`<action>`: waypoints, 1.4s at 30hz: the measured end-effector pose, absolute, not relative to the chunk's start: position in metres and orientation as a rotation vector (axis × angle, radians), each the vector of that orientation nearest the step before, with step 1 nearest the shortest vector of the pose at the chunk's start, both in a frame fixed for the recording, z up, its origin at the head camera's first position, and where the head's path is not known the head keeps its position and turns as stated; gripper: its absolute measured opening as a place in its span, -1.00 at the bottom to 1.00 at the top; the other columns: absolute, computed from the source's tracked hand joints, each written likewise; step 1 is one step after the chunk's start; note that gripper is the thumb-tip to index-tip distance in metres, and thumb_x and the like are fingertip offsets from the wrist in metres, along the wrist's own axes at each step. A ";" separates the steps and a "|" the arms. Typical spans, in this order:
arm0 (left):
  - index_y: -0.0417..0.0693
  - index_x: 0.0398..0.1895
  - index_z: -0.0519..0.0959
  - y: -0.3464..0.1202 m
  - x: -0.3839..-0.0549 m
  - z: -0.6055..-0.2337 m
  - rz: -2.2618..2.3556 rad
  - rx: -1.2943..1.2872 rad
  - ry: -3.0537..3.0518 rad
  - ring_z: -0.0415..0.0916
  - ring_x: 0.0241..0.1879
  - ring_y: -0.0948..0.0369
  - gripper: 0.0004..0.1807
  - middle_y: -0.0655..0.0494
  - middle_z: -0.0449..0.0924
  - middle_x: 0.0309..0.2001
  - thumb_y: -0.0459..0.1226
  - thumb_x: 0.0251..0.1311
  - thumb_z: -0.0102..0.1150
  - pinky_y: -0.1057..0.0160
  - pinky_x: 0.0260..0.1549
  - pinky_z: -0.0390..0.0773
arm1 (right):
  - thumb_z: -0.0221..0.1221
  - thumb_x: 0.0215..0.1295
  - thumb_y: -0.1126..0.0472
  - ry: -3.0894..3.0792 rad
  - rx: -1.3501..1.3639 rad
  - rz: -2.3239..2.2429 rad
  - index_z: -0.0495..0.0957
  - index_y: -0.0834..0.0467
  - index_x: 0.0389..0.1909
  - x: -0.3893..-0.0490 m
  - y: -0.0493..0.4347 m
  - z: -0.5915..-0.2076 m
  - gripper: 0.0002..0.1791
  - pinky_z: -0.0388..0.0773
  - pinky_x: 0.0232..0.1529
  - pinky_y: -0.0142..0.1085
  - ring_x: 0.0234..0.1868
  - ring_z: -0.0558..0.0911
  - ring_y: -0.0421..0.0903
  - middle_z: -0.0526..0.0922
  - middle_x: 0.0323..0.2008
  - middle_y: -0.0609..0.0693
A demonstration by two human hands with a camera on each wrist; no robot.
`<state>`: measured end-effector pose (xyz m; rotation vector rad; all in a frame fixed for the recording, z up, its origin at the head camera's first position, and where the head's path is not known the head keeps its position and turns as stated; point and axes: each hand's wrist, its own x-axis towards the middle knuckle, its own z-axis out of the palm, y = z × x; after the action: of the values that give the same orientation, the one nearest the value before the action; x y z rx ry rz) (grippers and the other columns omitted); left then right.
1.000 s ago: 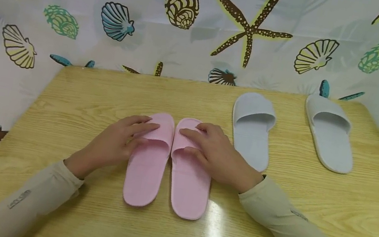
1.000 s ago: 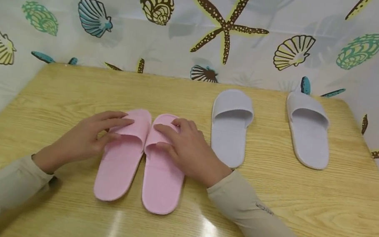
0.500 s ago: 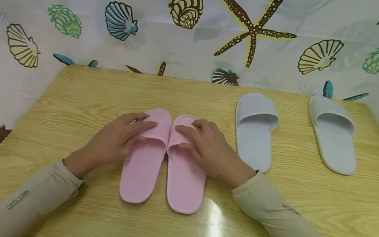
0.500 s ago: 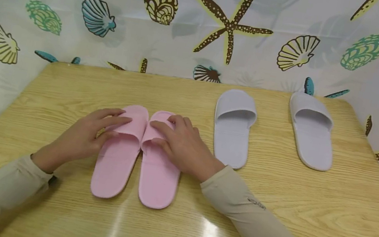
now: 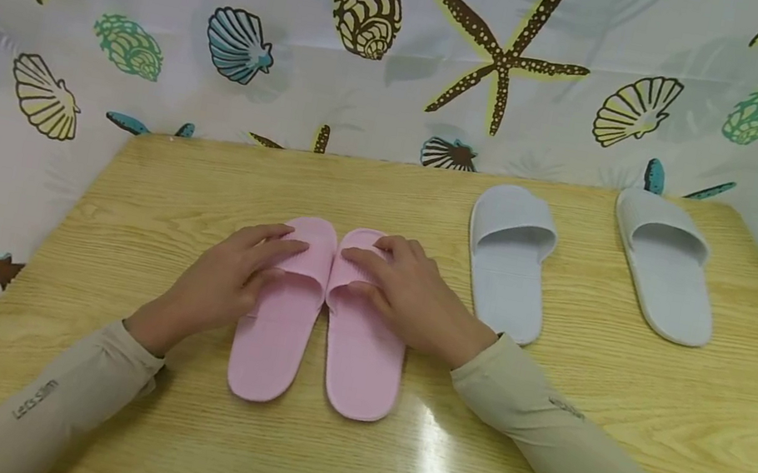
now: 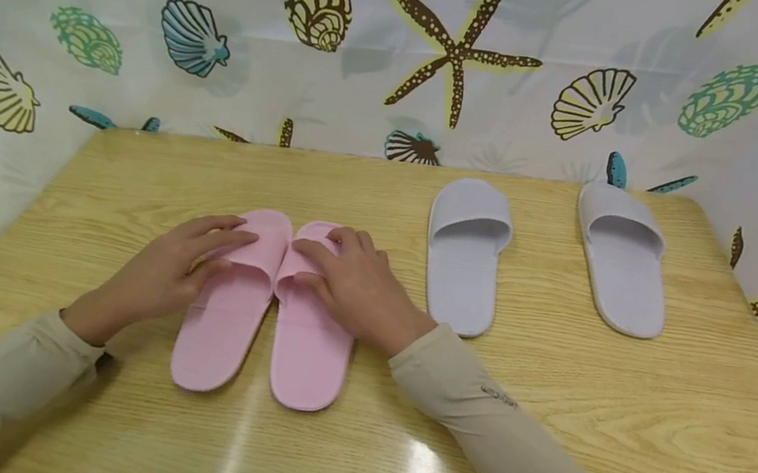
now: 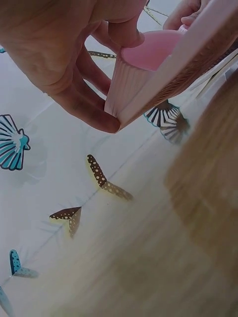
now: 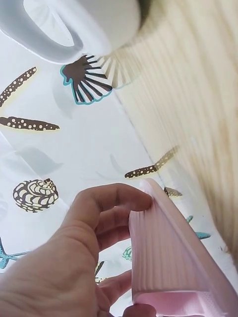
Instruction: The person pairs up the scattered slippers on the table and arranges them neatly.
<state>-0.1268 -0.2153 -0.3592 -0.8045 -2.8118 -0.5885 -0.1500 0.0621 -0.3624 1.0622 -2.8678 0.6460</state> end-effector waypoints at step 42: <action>-0.03 0.38 0.38 -0.241 -0.199 -0.372 -0.658 -0.770 -2.800 0.28 0.40 -0.07 -0.47 -0.09 0.34 0.38 -0.49 0.37 -0.08 -0.15 0.38 0.28 | -0.03 0.51 -0.16 -2.861 0.873 0.638 0.40 -0.23 0.34 -0.211 0.021 -0.364 -0.56 0.40 0.08 0.02 0.28 0.37 0.08 0.40 0.29 0.10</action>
<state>-0.1989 -0.2415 -0.3723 -0.7699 -2.8000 -0.6575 -0.2113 0.0213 -0.3639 0.8731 -2.8613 0.6376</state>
